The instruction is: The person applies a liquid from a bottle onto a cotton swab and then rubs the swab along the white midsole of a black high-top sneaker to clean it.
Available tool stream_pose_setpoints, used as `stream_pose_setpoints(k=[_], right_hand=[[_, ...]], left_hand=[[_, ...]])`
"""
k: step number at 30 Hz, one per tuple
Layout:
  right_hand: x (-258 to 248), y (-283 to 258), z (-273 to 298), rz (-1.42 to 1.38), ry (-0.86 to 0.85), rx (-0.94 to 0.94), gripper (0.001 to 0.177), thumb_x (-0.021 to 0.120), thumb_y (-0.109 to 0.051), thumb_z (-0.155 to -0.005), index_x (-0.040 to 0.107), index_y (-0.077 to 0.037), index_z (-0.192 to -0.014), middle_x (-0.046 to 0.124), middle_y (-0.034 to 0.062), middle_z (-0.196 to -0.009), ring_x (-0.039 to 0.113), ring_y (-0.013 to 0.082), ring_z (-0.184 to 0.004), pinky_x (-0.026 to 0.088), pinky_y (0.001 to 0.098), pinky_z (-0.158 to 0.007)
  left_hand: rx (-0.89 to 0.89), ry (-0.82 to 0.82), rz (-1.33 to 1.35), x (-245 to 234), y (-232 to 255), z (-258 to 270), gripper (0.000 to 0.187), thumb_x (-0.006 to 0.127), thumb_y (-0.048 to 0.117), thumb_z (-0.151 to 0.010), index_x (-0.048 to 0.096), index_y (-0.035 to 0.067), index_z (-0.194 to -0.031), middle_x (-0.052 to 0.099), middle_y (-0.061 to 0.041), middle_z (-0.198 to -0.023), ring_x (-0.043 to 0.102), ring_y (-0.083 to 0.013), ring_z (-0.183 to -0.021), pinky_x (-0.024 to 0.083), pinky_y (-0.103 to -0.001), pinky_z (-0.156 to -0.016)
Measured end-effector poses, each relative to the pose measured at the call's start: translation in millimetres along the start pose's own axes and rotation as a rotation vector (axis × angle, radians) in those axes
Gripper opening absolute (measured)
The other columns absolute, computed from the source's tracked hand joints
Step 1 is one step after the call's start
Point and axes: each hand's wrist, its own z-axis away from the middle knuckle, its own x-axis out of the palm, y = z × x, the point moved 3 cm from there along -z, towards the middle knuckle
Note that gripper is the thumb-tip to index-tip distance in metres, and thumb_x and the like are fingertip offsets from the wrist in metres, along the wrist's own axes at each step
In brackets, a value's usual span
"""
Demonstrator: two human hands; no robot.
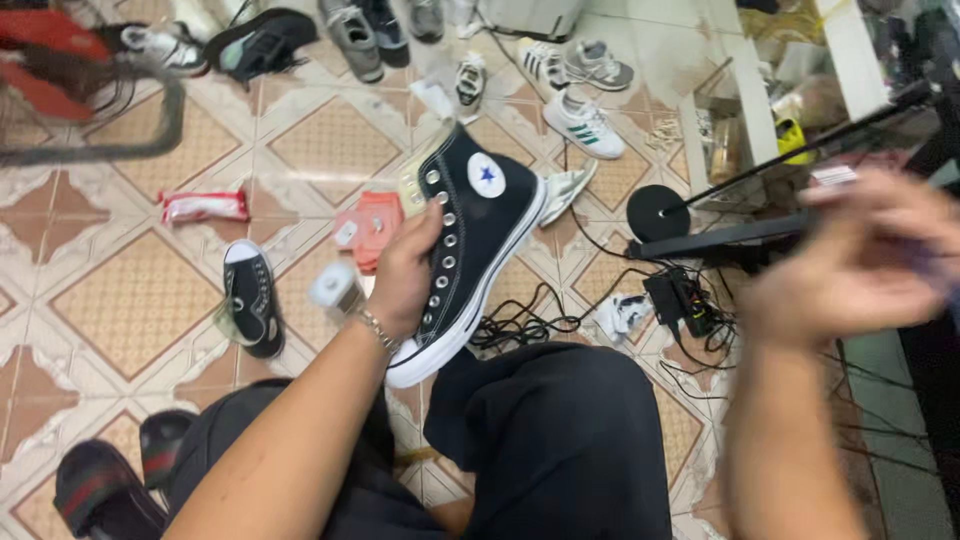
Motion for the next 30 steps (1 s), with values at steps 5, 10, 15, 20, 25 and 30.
stream_pose_setpoints(k=[5,10,15,20,25,30], right_hand=[[115.2,-99.8,72.5,-0.361,0.018,0.507,0.029,0.075,0.003,-0.125,0.050,-0.011,-0.122,0.076,0.0282,-0.119,0.078,0.0306,-0.088,0.075,0.0380,-0.082],[171.0,-103.0,93.9,-0.497,0.034,0.521,0.032,0.078,0.003,-0.122,0.048,-0.009,-0.115,0.077,0.0297,-0.116,0.080,0.0282,-0.086,0.071,0.0357,-0.080],[173.6,-76.1,120.2,-0.492,-0.029,0.380,0.039,0.080,0.009,-0.118,0.045,-0.005,-0.108,0.078,0.0319,-0.107,0.078,0.0255,-0.069,0.063,0.0303,-0.067],[169.6,-70.9,123.3,-0.464,-0.067,0.255,0.037,0.077,0.011,-0.118,0.045,-0.003,-0.105,0.077,0.0339,-0.104,0.073,0.0252,-0.066,0.058,0.0297,-0.063],[172.2,-70.5,123.4,-0.508,-0.087,0.216,0.035,0.076,0.010,-0.119,0.047,-0.003,-0.105,0.076,0.0328,-0.102,0.074,0.0255,-0.066,0.059,0.0296,-0.063],[174.4,-72.7,123.3,-0.518,-0.099,0.202,0.034,0.076,0.008,-0.120,0.047,-0.004,-0.106,0.077,0.0321,-0.103,0.074,0.0249,-0.067,0.059,0.0294,-0.064]], left_hand=[[-0.054,0.072,0.048,-4.2,-5.8,-10.0,0.046,0.065,0.037,-0.125,0.088,0.001,-0.142,0.087,-0.005,-0.149,0.075,-0.0112,-0.142,0.056,-0.030,-0.135],[0.064,0.005,0.054,-18.5,-14.1,-19.5,0.044,0.063,0.042,-0.129,0.083,0.013,-0.101,0.082,-0.002,-0.106,0.074,-0.0117,-0.107,0.062,-0.032,-0.110],[0.168,-0.038,0.038,-16.9,-26.5,-31.1,0.054,0.063,0.042,-0.130,0.079,0.016,-0.085,0.074,-0.002,-0.083,0.071,-0.0146,-0.088,0.063,-0.033,-0.095],[0.171,-0.032,-0.005,-6.8,-23.5,-25.5,0.056,0.065,0.044,-0.127,0.080,0.015,-0.081,0.070,-0.001,-0.078,0.069,-0.0138,-0.084,0.064,-0.032,-0.092],[0.154,-0.066,0.055,-14.5,-35.3,-33.7,0.057,0.062,0.042,-0.129,0.077,0.014,-0.082,0.069,-0.001,-0.074,0.072,-0.0122,-0.075,0.064,-0.028,-0.081],[0.143,-0.072,0.102,-15.5,-37.7,-34.9,0.055,0.062,0.039,-0.129,0.076,0.013,-0.083,0.068,-0.001,-0.074,0.071,-0.0109,-0.073,0.065,-0.028,-0.078]])
